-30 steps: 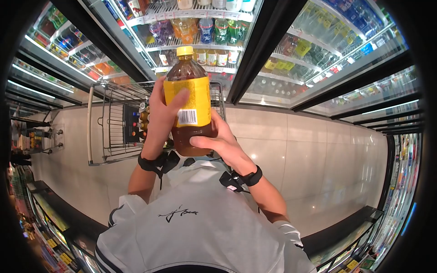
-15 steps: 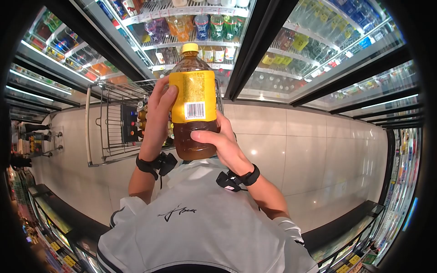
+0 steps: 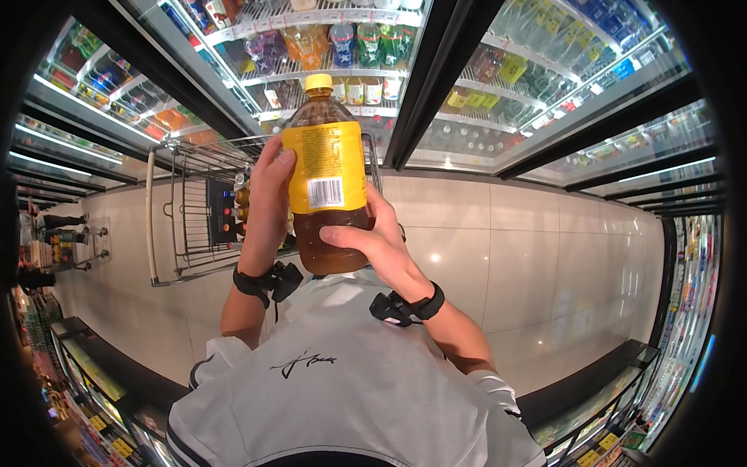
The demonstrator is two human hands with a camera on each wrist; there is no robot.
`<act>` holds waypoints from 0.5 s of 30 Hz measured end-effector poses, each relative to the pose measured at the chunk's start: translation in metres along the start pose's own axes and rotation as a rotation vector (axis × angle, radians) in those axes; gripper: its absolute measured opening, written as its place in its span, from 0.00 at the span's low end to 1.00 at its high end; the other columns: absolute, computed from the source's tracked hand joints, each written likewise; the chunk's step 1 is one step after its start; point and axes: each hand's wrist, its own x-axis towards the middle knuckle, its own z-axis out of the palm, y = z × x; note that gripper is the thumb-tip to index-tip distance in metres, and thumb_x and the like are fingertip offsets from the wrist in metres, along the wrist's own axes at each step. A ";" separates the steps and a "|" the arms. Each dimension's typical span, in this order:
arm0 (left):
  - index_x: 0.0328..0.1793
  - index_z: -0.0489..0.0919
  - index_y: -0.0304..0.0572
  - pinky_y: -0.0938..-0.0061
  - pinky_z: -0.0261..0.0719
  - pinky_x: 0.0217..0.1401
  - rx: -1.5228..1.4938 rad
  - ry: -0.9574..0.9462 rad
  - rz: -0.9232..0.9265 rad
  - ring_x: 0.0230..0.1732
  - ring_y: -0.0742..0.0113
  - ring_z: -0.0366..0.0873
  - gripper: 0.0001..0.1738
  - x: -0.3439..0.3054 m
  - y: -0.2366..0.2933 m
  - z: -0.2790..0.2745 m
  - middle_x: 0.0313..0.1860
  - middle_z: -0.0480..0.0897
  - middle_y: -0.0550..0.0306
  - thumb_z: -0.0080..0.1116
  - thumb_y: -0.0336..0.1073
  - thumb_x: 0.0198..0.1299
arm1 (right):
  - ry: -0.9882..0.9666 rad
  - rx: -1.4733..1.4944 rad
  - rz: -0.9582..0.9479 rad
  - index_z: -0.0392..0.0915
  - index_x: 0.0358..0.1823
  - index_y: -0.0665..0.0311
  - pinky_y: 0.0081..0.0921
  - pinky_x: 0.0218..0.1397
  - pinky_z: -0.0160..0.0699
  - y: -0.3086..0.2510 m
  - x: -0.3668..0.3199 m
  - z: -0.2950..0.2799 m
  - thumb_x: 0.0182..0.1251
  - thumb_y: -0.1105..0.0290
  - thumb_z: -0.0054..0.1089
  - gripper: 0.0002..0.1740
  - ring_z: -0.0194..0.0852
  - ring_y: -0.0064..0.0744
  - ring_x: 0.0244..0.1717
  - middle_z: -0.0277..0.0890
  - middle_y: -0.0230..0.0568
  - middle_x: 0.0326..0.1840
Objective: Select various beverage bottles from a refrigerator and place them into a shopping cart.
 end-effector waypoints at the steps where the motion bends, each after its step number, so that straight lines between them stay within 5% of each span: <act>1: 0.73 0.64 0.34 0.73 0.70 0.64 -0.004 0.001 0.004 0.57 0.67 0.76 0.31 0.001 0.000 0.000 0.57 0.79 0.47 0.53 0.43 0.70 | 0.004 -0.007 0.005 0.67 0.65 0.67 0.30 0.66 0.71 0.000 0.000 0.000 0.50 0.69 0.72 0.39 0.76 0.32 0.59 0.77 0.43 0.58; 15: 0.65 0.70 0.34 0.74 0.71 0.60 -0.004 0.001 0.016 0.53 0.69 0.77 0.25 0.001 -0.001 -0.004 0.52 0.81 0.49 0.52 0.42 0.68 | 0.015 -0.025 0.005 0.67 0.65 0.68 0.29 0.65 0.71 -0.001 0.001 0.004 0.49 0.67 0.72 0.39 0.76 0.32 0.59 0.76 0.42 0.58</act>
